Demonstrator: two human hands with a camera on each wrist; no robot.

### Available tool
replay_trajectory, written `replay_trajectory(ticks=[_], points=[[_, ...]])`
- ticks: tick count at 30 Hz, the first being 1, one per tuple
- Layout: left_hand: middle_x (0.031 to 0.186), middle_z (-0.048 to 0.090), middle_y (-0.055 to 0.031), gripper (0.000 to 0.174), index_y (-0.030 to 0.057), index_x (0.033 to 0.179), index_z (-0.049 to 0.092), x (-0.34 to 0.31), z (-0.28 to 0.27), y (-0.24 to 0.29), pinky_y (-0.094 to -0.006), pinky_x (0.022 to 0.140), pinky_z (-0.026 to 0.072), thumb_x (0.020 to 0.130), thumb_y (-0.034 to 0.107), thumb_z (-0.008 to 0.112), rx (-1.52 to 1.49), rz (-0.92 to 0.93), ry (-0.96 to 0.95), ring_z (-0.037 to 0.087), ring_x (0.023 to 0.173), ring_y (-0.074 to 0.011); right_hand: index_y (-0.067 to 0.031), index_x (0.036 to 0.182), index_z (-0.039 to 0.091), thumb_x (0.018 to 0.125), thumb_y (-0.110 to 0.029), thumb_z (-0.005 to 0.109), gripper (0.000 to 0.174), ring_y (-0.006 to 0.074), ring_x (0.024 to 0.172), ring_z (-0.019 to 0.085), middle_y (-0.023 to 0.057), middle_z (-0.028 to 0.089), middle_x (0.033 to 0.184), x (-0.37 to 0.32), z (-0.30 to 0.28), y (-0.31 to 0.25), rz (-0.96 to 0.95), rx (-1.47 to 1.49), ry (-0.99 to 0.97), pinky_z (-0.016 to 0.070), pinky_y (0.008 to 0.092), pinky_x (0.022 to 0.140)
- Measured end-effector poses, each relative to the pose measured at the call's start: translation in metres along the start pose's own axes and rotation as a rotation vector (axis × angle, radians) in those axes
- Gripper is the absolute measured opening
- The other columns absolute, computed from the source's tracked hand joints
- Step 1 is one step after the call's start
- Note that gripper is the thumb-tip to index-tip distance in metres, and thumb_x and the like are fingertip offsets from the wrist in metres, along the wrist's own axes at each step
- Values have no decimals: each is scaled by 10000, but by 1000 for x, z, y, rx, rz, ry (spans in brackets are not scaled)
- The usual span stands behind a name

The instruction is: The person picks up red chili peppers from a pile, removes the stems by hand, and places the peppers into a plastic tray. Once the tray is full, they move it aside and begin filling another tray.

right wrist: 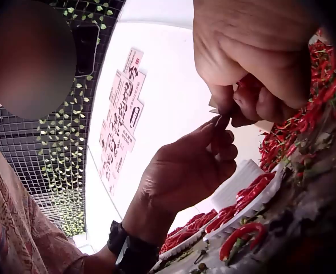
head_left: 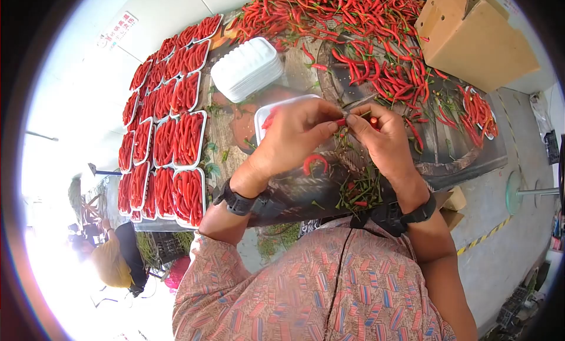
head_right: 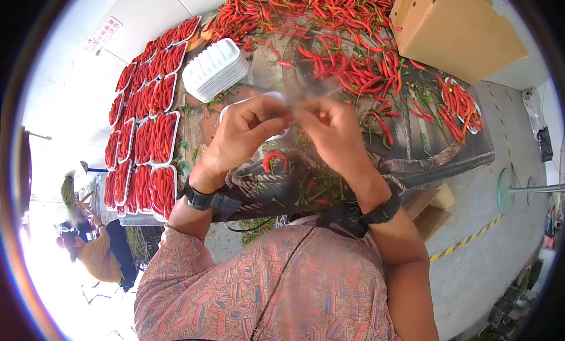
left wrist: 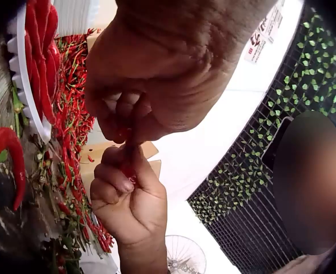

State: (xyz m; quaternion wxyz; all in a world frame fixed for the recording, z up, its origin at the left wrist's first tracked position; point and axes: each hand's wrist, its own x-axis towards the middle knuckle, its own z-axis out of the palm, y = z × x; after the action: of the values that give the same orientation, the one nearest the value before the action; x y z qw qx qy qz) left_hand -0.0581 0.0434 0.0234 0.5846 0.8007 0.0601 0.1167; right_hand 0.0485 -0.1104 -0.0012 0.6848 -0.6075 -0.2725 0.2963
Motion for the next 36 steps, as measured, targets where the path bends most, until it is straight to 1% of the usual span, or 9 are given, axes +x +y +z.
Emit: replay_trajectory(ticks=[8,10,13,14,21,24,28,30,36], points=[[882,638,-52,199,-47,1041,610,-2,-6,7,-234,704,487,871,52,578,-313,-94,-120,594,785,-93,-40,864,614,880,-165,624,127,7,516,397,-50,530,651,0,-8,2,265,565,-239,291,185,455],[962,643,-60,209,-44,1097,590,0,-16,5,-255,787,508,902,24,553,-225,-79,-212,613,888,-110,-42,831,627,874,-185,638,149,5,521,401,-48,526,642,0,-15,3,282,593,-485,287,182,460],[950,652,-61,202,-37,1084,602,3,-29,1,-247,784,506,902,39,558,-147,-112,-54,612,876,-104,-39,791,644,860,-204,661,179,3,528,398,-62,520,635,-9,-20,-9,231,102,-527,283,182,465],[953,662,-60,202,-30,1078,616,2,-34,3,-241,794,497,903,50,555,-90,-138,-25,608,885,-102,-33,786,667,843,-204,681,181,1,555,422,-69,540,651,-7,-20,-12,147,-121,-531,303,181,480],[957,663,-48,187,-20,1051,641,0,-37,5,-225,779,471,883,19,570,46,-35,-86,581,872,-76,-7,903,688,829,-158,668,170,37,662,529,-26,627,740,7,11,-17,-66,-182,-183,423,210,575],[849,660,-62,151,-20,950,664,-1,-38,4,-255,682,478,841,78,626,59,94,-12,580,753,-98,8,913,662,856,-99,644,123,3,639,425,-61,557,726,12,23,-17,-80,-207,-177,338,189,546],[887,649,-35,149,-18,980,652,-5,-47,13,-238,734,474,854,54,620,63,-79,29,577,816,-81,6,915,661,861,-109,634,129,4,637,422,-60,560,729,20,35,-14,-140,-206,-175,329,191,540],[932,637,-18,156,-15,1017,642,-5,-50,12,-225,790,469,873,32,605,67,-105,32,579,880,-75,19,946,680,838,-188,625,240,74,695,558,35,648,754,26,37,-16,-131,-258,-191,440,250,614],[919,640,-17,155,-12,997,656,-2,-55,7,-224,782,464,849,17,619,75,91,101,576,848,-79,19,928,677,834,-207,641,247,83,707,564,41,643,752,39,46,-5,-85,-169,-213,437,250,620]])
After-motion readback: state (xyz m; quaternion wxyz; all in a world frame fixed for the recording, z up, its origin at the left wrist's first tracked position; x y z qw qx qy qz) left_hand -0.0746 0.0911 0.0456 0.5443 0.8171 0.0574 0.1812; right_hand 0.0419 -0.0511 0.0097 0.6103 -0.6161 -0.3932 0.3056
